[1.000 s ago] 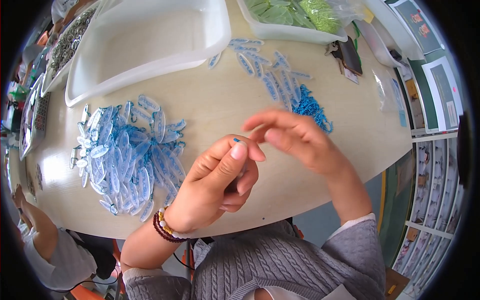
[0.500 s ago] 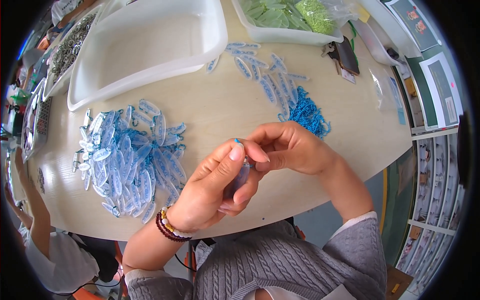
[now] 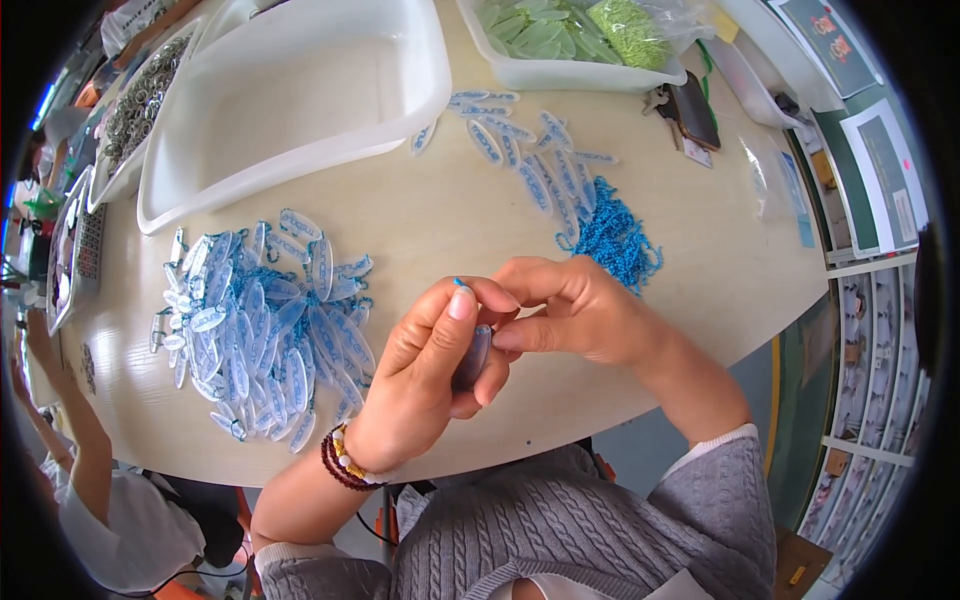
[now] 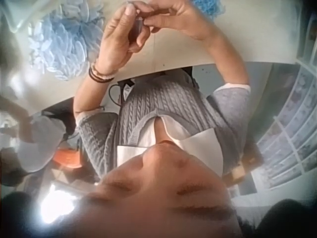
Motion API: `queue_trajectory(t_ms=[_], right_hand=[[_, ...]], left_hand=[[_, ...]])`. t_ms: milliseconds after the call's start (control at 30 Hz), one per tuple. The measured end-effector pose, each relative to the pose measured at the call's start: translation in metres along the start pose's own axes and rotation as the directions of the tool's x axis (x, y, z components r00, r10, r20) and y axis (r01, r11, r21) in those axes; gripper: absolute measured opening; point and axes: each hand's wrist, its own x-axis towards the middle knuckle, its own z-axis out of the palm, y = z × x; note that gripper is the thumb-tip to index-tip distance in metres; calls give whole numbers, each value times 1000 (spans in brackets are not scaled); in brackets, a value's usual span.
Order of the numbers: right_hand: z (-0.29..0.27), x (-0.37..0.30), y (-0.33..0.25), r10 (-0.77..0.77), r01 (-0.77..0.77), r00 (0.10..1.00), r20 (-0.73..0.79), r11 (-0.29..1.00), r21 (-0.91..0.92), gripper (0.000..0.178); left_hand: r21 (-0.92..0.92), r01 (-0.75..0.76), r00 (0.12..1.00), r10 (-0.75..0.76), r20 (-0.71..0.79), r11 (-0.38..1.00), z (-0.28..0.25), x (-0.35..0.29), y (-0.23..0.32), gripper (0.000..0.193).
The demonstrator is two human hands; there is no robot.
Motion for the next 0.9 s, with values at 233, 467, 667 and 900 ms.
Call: queue_trajectory(t_ms=[233, 467, 667, 900], right_hand=[[7, 1, -14, 71, -82, 989, -129, 993, -87, 18], [-6, -1, -19, 59, -32, 976, -210, 991, 130, 15], [5, 2, -16, -94, 174, 970, -225, 913, 369, 16], [-3, -6, -11, -80, 109, 992, -93, 921, 374, 12]], left_hand=[[65, -82, 994, 77, 77, 995, -5, 1, -2, 31], [-27, -104, 991, 106, 80, 994, -7, -1, 2, 31], [136, -42, 996, 30, 83, 990, -6, 2, -7, 32], [251, -46, 991, 12, 133, 967, -7, 0, -7, 29]])
